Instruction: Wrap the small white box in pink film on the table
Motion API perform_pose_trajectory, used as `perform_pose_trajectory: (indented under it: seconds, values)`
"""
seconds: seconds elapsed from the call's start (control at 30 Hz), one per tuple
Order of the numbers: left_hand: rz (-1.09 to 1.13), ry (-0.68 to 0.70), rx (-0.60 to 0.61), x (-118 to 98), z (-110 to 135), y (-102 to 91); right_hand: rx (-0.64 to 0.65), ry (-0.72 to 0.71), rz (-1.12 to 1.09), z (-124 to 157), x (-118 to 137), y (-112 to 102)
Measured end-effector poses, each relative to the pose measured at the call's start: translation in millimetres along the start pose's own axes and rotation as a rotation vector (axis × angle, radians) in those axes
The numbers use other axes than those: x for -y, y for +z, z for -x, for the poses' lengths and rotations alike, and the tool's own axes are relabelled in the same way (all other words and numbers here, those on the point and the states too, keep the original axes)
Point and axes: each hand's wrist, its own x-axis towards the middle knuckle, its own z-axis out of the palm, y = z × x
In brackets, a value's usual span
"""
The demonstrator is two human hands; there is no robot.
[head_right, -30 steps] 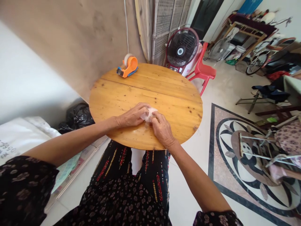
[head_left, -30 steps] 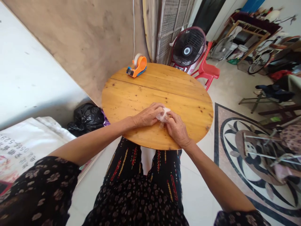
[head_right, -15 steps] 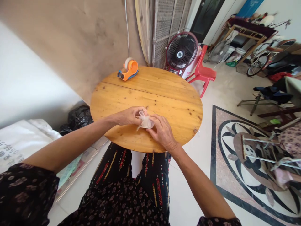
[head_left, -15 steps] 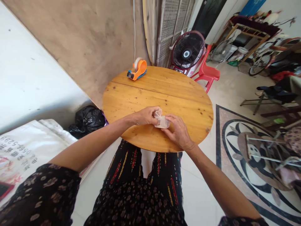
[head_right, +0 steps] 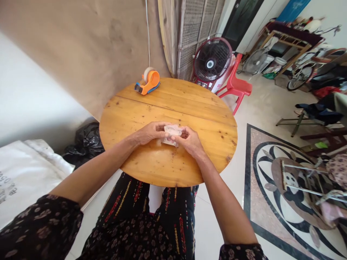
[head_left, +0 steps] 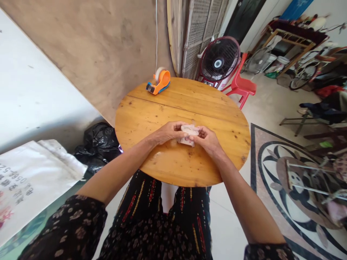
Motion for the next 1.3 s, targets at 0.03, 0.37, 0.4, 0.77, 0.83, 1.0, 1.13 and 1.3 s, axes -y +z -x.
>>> perform_pose_trajectory:
  seconds: [0.03,0.37,0.4,0.77,0.83,1.0,1.13,1.3]
  values:
    - [0.006,0.005,-0.007,2,0,-0.2,0.009,0.005,-0.009,0,1,0]
    - [-0.042,0.024,-0.040,5,-1,1.2,0.031,0.012,-0.029,-3,-4,-1]
    - [-0.039,0.030,-0.040,5,-2,1.1,0.025,0.008,-0.037,-3,-4,-1]
    - [-0.081,0.041,-0.033,9,-5,-4.5,0.010,0.033,-0.015,-3,-1,0]
    - [-0.090,0.021,-0.060,9,-5,-3.3,-0.011,0.032,-0.005,-3,-1,0]
    - [-0.209,0.077,-0.173,12,-5,0.3,-0.071,0.021,0.032,-6,-4,5]
    - [-0.394,0.147,-0.295,14,-7,1.8,-0.182,0.024,0.118,-9,-9,5]
    - [-0.828,0.457,-0.529,9,2,8.0,-0.241,0.027,0.243,-10,-14,5]
